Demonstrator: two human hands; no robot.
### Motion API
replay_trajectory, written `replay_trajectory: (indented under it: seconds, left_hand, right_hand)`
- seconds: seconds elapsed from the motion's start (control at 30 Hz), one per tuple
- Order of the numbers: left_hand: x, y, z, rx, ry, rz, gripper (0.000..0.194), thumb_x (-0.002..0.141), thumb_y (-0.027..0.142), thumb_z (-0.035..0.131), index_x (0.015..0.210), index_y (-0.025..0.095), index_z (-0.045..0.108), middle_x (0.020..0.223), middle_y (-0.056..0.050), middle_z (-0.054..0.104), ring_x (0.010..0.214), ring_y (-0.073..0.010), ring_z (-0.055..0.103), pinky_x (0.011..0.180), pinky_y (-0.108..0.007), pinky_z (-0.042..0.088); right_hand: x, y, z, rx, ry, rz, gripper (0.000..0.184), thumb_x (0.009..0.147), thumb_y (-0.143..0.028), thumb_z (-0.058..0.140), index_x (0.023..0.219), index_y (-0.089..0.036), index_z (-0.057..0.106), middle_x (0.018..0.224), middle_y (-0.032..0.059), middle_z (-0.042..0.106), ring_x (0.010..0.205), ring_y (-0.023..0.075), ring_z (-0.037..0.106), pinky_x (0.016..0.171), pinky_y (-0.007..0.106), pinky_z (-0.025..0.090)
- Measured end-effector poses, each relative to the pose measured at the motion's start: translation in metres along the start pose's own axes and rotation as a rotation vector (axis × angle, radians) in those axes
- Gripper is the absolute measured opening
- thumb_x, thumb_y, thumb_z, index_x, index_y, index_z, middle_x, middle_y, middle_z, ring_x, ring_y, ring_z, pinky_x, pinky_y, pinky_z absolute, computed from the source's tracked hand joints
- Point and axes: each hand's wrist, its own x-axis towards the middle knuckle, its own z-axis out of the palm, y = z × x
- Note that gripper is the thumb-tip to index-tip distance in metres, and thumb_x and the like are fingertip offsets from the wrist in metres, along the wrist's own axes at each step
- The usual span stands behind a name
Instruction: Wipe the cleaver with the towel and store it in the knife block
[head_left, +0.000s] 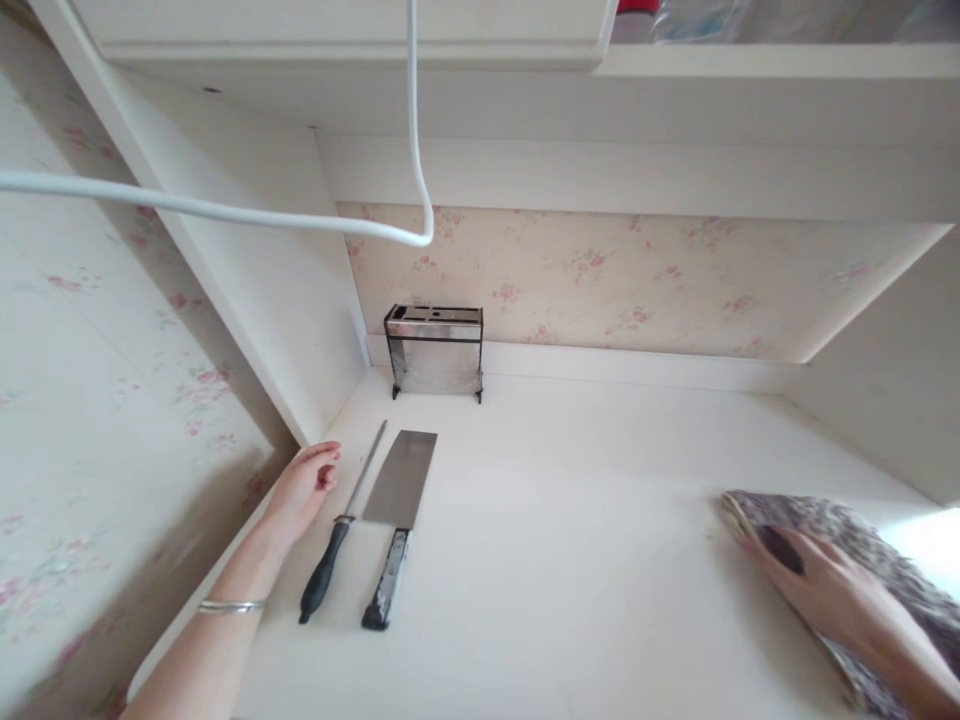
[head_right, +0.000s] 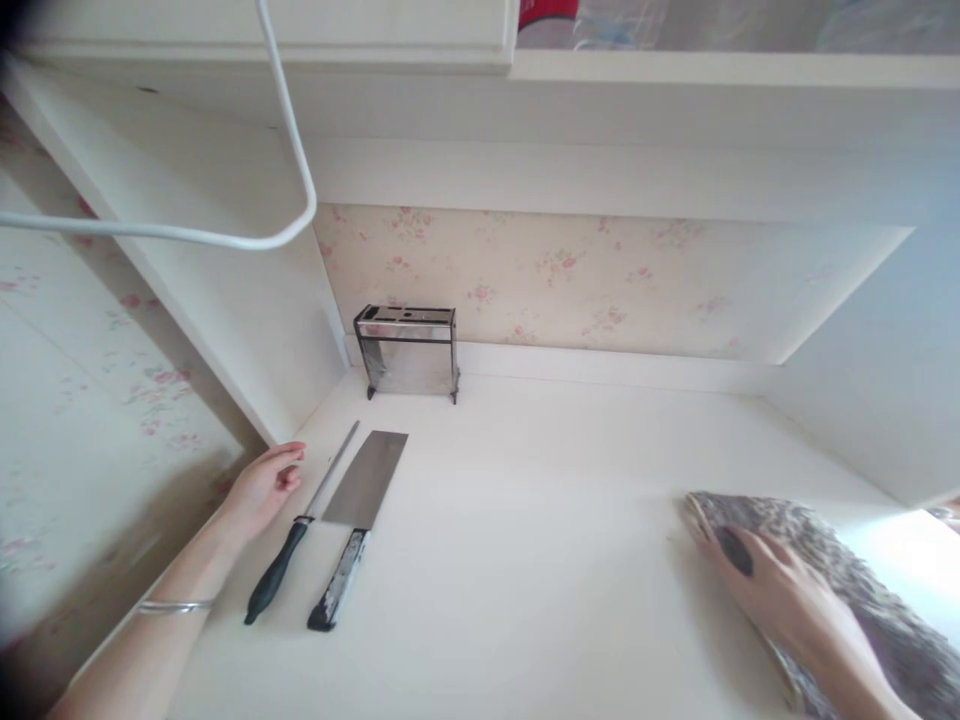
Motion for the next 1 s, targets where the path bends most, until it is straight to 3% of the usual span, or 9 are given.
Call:
replay_trajectory:
  seconds: [0.1,0.2,0.27,0.37,0.43,0.53,0.63,0.8,1.0]
  left_hand:
    - [0.002,-0.001,0.002,-0.017,-0.011,0.008,0.024,0.053,0.017,0.075,0.075,0.015,0.066,0.064,0.002,0.06,0.046,-0.0043,0.044,0.042,-0.018,0.03]
    - [0.002,-0.003,0.003,-0.018,-0.021,0.026,0.025,0.052,0.018,0.076,0.075,0.015,0.067,0.065,0.001,0.061,0.048,-0.0052,0.045,0.044,-0.018,0.031]
    - [0.002,-0.004,0.003,-0.01,-0.025,0.035,0.026,0.052,0.018,0.077,0.076,0.015,0.068,0.065,0.001,0.062,0.05,-0.0055,0.045,0.045,-0.018,0.033]
    - [0.002,-0.005,0.002,0.017,-0.028,0.039,0.027,0.05,0.018,0.078,0.075,0.015,0.068,0.065,0.0,0.062,0.051,-0.0063,0.046,0.045,-0.018,0.034]
    - [0.002,-0.006,0.001,0.043,-0.032,0.037,0.027,0.05,0.02,0.078,0.075,0.015,0.068,0.066,0.0,0.062,0.051,-0.0069,0.046,0.045,-0.019,0.034]
    - [0.001,-0.006,-0.002,0.091,-0.042,0.041,0.028,0.052,0.023,0.079,0.077,0.016,0.069,0.069,0.0,0.063,0.05,-0.0063,0.045,0.044,-0.018,0.033]
    - [-0.002,-0.005,-0.005,0.159,-0.033,0.054,0.031,0.054,0.026,0.078,0.082,0.017,0.069,0.071,0.001,0.063,0.049,-0.005,0.043,0.044,-0.017,0.032]
    - [-0.002,-0.002,-0.008,0.235,-0.003,0.063,0.033,0.056,0.032,0.077,0.084,0.017,0.069,0.071,0.001,0.062,0.05,-0.0051,0.042,0.043,-0.016,0.03]
    - [0.001,-0.002,-0.009,0.213,-0.014,0.046,0.034,0.055,0.03,0.078,0.085,0.017,0.069,0.074,0.0,0.062,0.051,-0.0053,0.041,0.043,-0.016,0.031]
  right_hand:
    - [-0.017,-0.007,0.013,-0.148,-0.084,-0.043,0.07,0.071,-0.071,0.047,0.131,-0.034,0.051,0.142,0.0109,0.041,0.13,0.0406,0.035,0.096,0.063,0.033]
    - [-0.025,-0.049,0.015,-0.086,-0.214,-0.223,0.072,0.072,-0.068,0.049,0.132,-0.027,0.053,0.139,0.0088,0.047,0.129,0.0363,0.039,0.105,0.055,0.033]
    - [-0.028,-0.089,0.01,-0.006,-0.298,-0.323,0.071,0.075,-0.063,0.05,0.134,-0.024,0.05,0.14,0.0098,0.044,0.131,0.0329,0.038,0.109,0.049,0.03]
    - [-0.034,-0.159,0.003,0.176,-0.406,-0.415,0.066,0.076,-0.055,0.056,0.135,-0.025,0.048,0.146,0.0083,0.035,0.133,0.031,0.035,0.11,0.047,0.027]
    - [-0.039,-0.208,0.004,0.351,-0.467,-0.425,0.058,0.077,-0.05,0.057,0.129,-0.026,0.055,0.144,0.0081,0.038,0.131,0.0299,0.039,0.109,0.046,0.028]
    - [-0.046,-0.276,0.017,0.689,-0.57,-0.402,0.038,0.08,-0.044,0.055,0.111,-0.026,0.067,0.141,0.0074,0.043,0.126,0.027,0.045,0.102,0.041,0.038]
    - [-0.052,-0.328,0.036,0.916,-0.618,-0.35,0.027,0.078,-0.036,0.059,0.1,-0.024,0.069,0.14,0.0081,0.046,0.131,0.0239,0.039,0.103,0.038,0.037]
    - [-0.057,-0.372,0.058,1.017,-0.63,-0.32,0.024,0.076,-0.031,0.062,0.097,-0.024,0.069,0.144,0.0083,0.04,0.132,0.0203,0.037,0.109,0.035,0.027]
    - [-0.057,-0.384,0.062,1.155,-0.645,-0.323,0.017,0.075,-0.028,0.063,0.09,-0.024,0.068,0.138,0.0058,0.049,0.127,0.022,0.045,0.104,0.034,0.035]
